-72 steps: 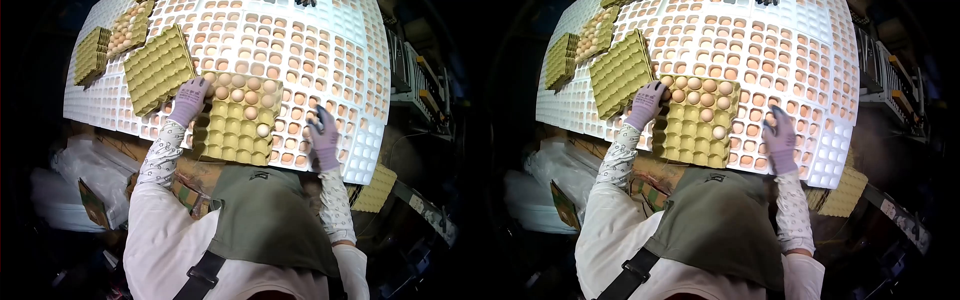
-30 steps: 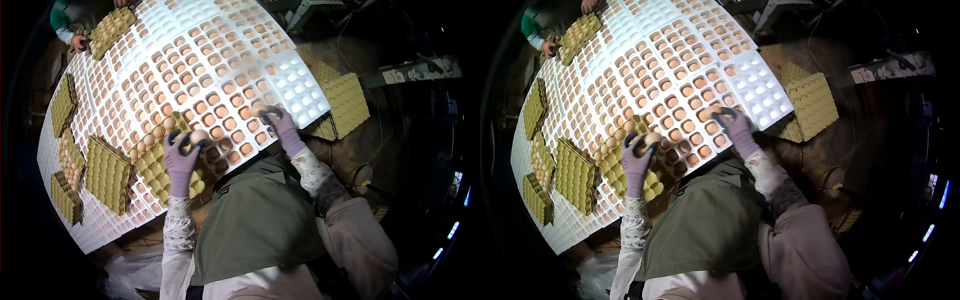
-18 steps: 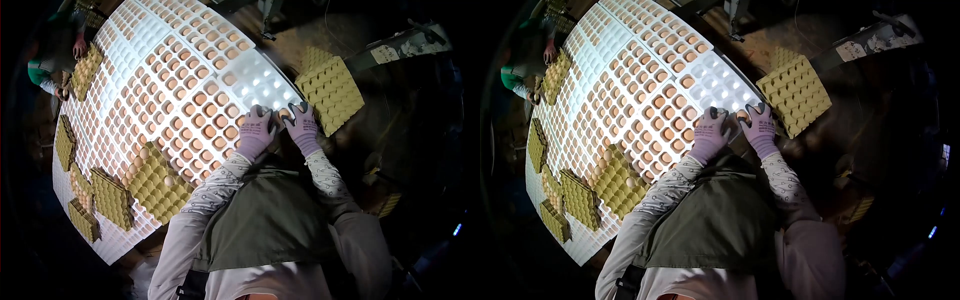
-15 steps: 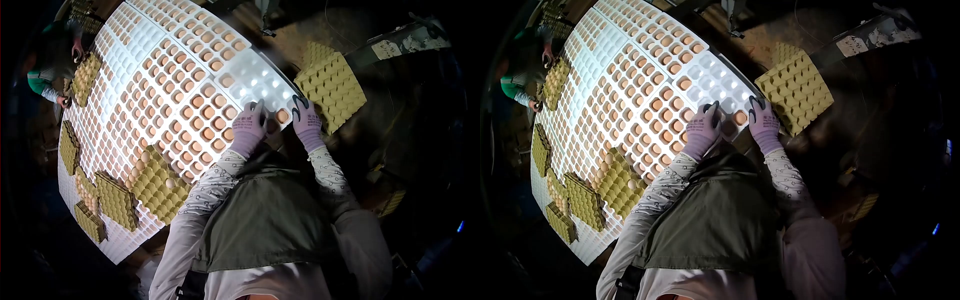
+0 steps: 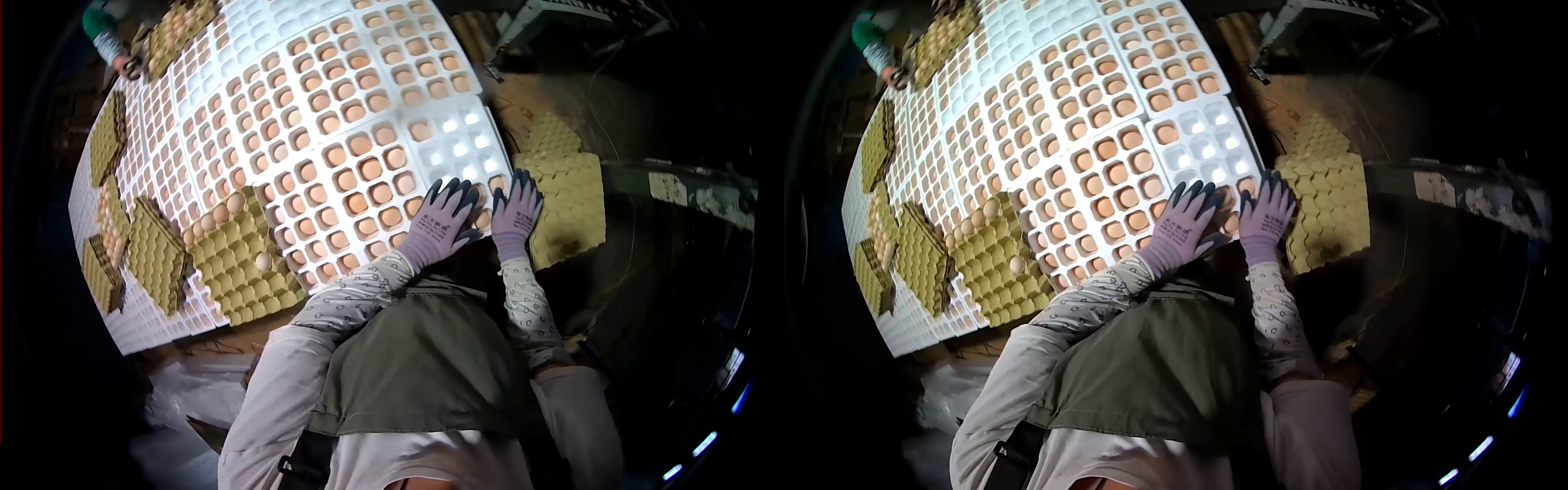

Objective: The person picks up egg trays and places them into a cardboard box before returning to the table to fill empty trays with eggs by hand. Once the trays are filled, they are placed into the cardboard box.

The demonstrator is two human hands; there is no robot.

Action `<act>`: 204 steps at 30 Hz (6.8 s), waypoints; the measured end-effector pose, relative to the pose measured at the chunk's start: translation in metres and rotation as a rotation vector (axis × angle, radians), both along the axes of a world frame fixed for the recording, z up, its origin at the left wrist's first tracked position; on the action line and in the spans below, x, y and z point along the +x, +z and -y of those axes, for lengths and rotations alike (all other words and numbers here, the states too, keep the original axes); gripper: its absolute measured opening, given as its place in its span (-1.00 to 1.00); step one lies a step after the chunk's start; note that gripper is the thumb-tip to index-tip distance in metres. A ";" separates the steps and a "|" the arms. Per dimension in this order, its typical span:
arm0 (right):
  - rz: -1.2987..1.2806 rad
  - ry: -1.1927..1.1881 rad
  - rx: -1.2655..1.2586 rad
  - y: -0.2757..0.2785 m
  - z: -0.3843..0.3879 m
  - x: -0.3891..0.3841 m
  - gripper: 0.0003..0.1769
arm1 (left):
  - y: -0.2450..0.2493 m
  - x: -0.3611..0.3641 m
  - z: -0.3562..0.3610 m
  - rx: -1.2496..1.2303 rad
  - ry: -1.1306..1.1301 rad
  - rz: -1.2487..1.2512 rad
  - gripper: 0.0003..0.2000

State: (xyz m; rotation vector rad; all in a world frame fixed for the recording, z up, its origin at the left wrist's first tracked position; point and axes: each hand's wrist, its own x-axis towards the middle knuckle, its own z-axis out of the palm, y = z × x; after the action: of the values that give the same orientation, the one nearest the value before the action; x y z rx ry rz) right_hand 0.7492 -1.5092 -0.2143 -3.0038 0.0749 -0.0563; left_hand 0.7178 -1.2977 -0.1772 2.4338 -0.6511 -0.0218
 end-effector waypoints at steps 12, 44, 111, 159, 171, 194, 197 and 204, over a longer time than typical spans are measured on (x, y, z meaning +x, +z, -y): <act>0.212 0.051 0.096 -0.027 -0.011 -0.010 -0.41 | 0.028 -0.150 -0.248 0.104 0.921 -0.001 -0.37; -0.341 0.909 0.128 0.090 -0.551 -0.041 -0.53 | 0.111 -0.129 -0.553 0.126 0.860 -0.362 -0.46; -0.488 1.140 0.277 0.077 -0.427 -0.105 -0.45 | -0.024 -0.314 -0.472 -0.254 1.579 -0.603 -0.39; -0.445 0.819 0.880 0.165 -0.650 -0.246 -0.47 | 0.107 -0.324 -0.619 -1.370 0.538 -0.684 -0.49; -0.572 0.499 0.824 0.168 -0.715 -0.334 -0.45 | 0.064 -0.217 -0.995 0.033 1.352 -0.146 -0.53; -0.448 0.485 0.271 0.037 -0.795 -0.127 -0.52 | -0.003 -0.397 -0.786 -1.538 1.167 -0.444 -0.27; -0.657 0.420 0.781 -0.030 -0.738 -0.115 -0.58 | -0.010 -0.405 -0.784 -1.518 1.008 -0.322 -0.10; -0.649 0.306 1.437 0.165 -0.797 -0.222 -0.41 | -0.065 -0.487 -0.926 -1.659 1.212 0.287 -0.63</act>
State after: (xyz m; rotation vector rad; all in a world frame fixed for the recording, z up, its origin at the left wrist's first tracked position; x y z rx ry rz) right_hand 0.5269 -0.7126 -0.0495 -1.4737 -0.1963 0.6774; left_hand 0.2303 -0.3712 -0.2426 0.8303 0.6418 0.9320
